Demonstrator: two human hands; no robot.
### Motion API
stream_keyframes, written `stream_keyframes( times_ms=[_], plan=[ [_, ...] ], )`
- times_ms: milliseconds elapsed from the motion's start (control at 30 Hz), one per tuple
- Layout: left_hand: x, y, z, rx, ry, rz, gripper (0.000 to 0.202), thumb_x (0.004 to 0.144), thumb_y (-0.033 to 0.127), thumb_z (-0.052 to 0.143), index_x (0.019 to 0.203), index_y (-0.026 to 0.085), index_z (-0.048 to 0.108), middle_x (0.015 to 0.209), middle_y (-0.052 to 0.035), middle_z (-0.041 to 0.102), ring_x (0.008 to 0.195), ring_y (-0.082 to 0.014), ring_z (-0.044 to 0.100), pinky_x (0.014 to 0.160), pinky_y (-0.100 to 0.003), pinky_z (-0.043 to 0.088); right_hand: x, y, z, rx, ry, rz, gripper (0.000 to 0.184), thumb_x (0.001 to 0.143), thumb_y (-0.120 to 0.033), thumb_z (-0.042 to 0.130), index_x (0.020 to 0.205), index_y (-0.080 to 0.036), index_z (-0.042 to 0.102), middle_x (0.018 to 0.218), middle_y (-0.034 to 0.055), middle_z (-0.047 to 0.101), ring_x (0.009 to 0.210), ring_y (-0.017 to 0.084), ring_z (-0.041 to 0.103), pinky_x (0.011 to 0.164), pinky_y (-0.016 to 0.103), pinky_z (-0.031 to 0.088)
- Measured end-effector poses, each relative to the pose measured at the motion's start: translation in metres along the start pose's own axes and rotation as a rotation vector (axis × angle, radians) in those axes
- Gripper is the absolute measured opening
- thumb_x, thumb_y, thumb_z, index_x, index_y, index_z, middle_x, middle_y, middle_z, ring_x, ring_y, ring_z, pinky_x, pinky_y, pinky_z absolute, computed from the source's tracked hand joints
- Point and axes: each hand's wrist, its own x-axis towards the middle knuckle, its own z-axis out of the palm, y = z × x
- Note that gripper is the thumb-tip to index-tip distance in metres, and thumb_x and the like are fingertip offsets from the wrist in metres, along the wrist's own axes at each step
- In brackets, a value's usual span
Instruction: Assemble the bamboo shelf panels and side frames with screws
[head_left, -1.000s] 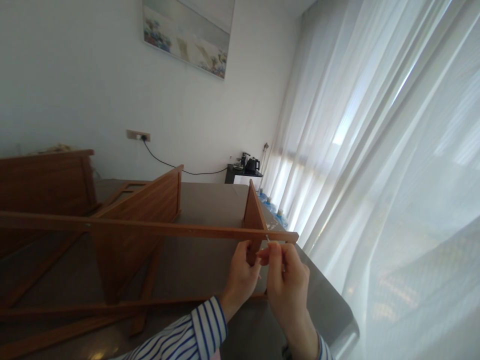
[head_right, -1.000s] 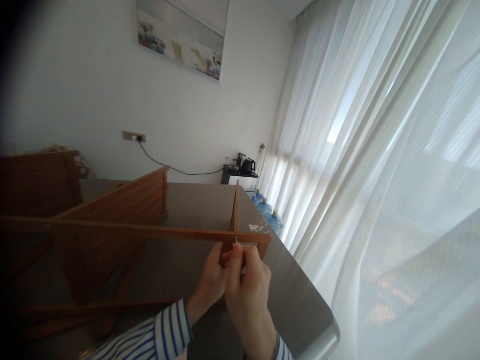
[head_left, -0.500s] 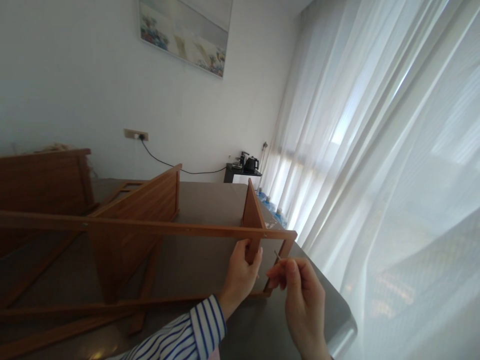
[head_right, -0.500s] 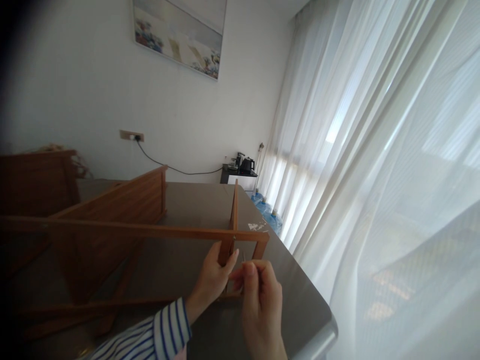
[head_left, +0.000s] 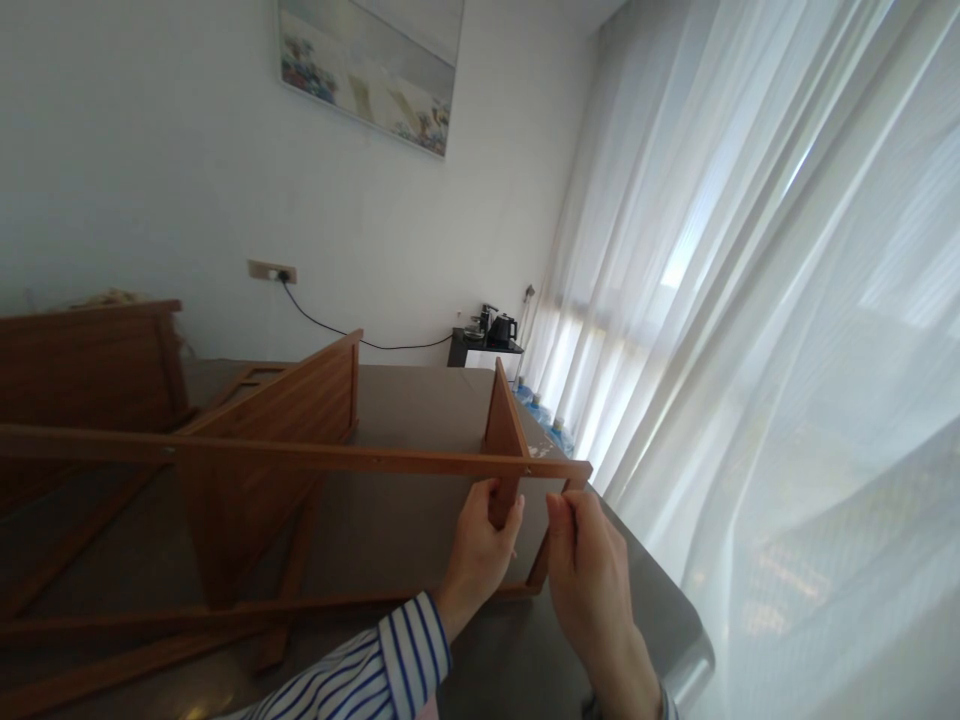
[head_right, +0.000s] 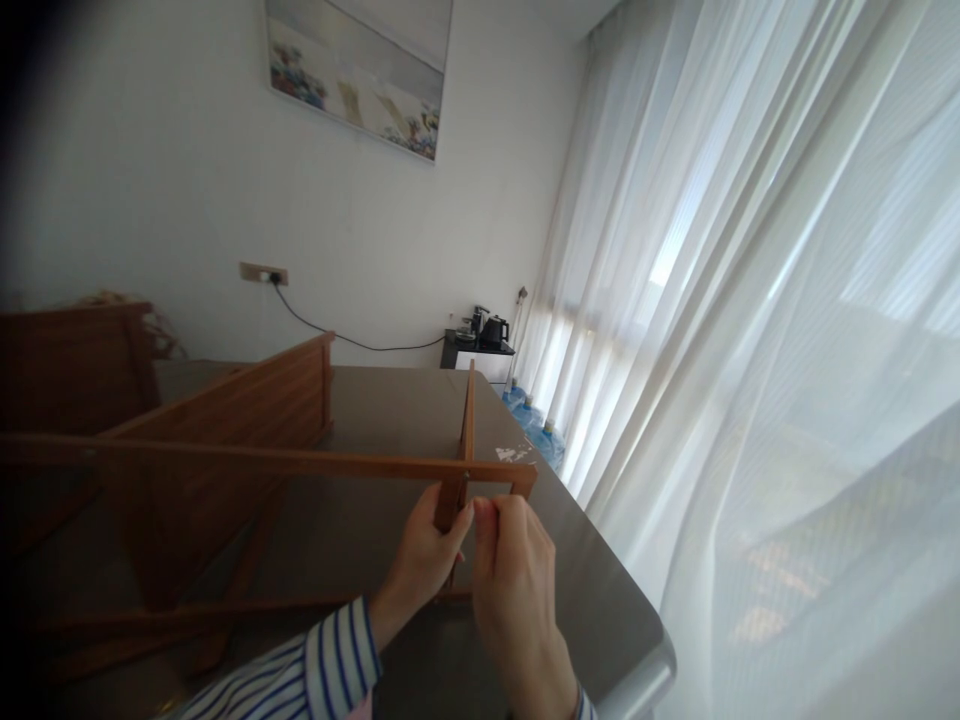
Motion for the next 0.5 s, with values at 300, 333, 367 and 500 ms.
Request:
stream_keyframes(
  times_ms=[300,333,367,500],
  plan=[
    [0.002,-0.001,-0.001,0.004,0.032,0.11,0.029,0.081,0.038,0.057,0.099,0.016,0.054,0.089,-0.0073,0.063,0.08,-0.0219,0.064,0.071,-0.035,0.052,0.018,-0.014,0.015,-0.324,0.058,-0.166,0.023,0.093,-0.03,0.044,0.097,-0.016,0.061,0.076,0.0064,0.064,0.068,0.017,0.062,0.056,0.024,0.042],
    [0.002,-0.002,-0.001,0.018,0.038,0.116,0.029,0.081,0.037,0.057,0.1,0.016,0.054,0.091,-0.008,0.063,0.083,-0.0224,0.063,0.073,-0.036,0.051,0.018,-0.013,0.016,-0.333,0.063,-0.175,0.022,0.094,-0.029,0.043,0.096,-0.015,0.061,0.075,0.0066,0.064,0.068,0.017,0.062,0.056,0.024,0.042],
    [0.002,-0.002,-0.001,0.032,0.038,0.118,0.029,0.081,0.036,0.058,0.101,0.015,0.054,0.093,-0.0086,0.063,0.084,-0.0227,0.063,0.074,-0.037,0.051,0.018,-0.012,0.016,-0.34,0.068,-0.184,0.022,0.094,-0.027,0.043,0.095,-0.015,0.061,0.075,0.0065,0.064,0.068,0.017,0.062,0.056,0.024,0.042],
    [0.002,-0.003,-0.002,0.046,0.043,0.116,0.03,0.079,0.035,0.059,0.102,0.015,0.055,0.094,-0.0095,0.063,0.084,-0.0228,0.062,0.071,-0.035,0.05,0.016,-0.011,0.018,-0.347,0.096,-0.234,0.018,0.093,-0.022,0.044,0.094,-0.016,0.061,0.073,0.0056,0.064,0.067,0.016,0.062,0.057,0.024,0.042]
  ],
)
